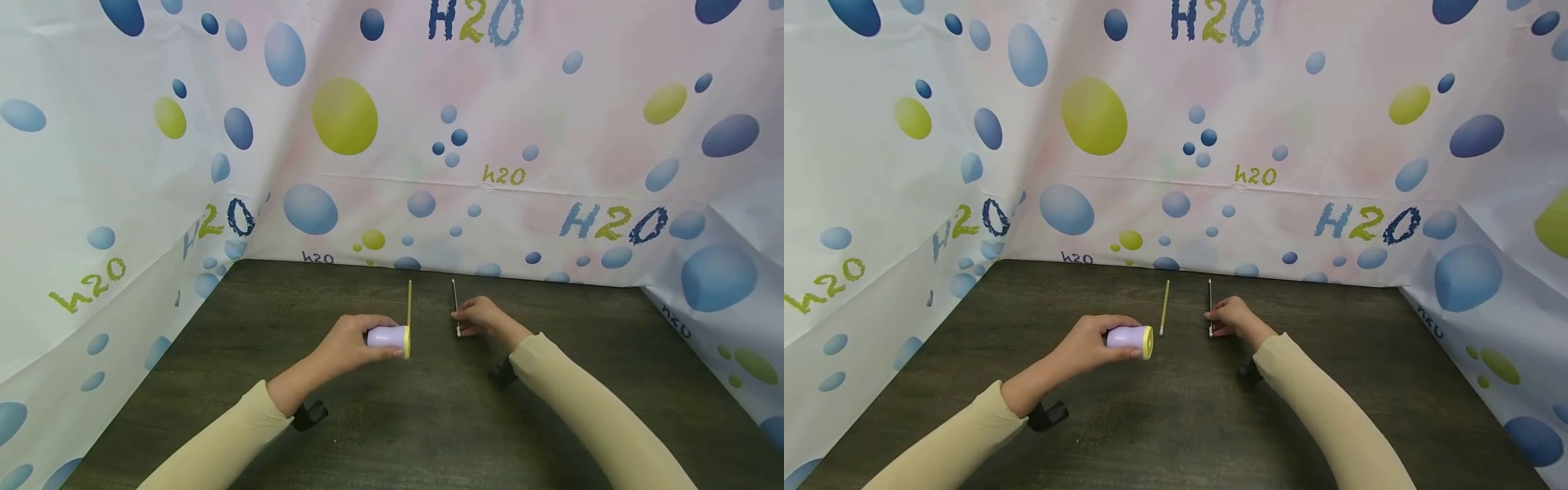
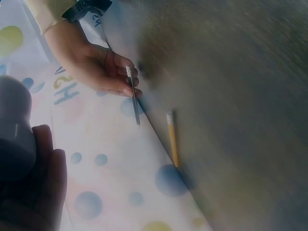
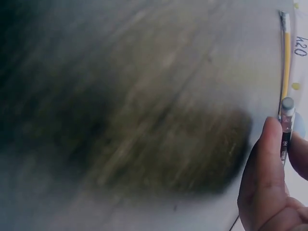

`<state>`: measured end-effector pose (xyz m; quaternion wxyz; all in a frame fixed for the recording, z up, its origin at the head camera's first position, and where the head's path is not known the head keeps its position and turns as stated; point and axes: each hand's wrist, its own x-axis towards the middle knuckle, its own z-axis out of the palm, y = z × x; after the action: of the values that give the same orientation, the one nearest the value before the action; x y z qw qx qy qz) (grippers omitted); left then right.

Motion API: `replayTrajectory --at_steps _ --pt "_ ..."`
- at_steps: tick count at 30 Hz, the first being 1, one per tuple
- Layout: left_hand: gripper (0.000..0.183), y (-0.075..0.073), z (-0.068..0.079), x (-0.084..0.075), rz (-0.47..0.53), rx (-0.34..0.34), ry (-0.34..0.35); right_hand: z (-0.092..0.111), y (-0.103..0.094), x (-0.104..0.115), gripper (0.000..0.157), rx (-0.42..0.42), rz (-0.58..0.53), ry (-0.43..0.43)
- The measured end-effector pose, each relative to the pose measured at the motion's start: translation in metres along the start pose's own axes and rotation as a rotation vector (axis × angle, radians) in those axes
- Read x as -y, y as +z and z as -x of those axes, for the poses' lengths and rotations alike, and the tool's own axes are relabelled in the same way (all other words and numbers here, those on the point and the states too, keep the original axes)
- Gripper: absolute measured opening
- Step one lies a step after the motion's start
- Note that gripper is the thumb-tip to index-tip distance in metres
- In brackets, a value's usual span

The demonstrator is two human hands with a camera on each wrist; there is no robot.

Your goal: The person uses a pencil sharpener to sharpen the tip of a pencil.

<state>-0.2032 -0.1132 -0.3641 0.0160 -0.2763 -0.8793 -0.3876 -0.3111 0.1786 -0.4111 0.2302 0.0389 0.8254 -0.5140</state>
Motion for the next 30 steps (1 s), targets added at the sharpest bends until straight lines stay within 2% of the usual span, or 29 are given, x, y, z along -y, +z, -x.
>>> replayTrajectory --at_steps 11,22,30 --pt "0.041 0.002 -0.001 -0.002 -0.007 0.017 -0.012 -0.002 0.004 0.001 0.040 -0.013 0.038 -0.022" --pt "0.042 0.003 -0.001 -0.001 -0.010 0.024 -0.019 0.001 0.007 0.005 0.013 -0.047 0.107 -0.041" --pt "0.041 0.003 0.000 0.001 -0.017 0.027 -0.018 -0.001 0.011 0.005 0.013 -0.078 0.145 -0.033"
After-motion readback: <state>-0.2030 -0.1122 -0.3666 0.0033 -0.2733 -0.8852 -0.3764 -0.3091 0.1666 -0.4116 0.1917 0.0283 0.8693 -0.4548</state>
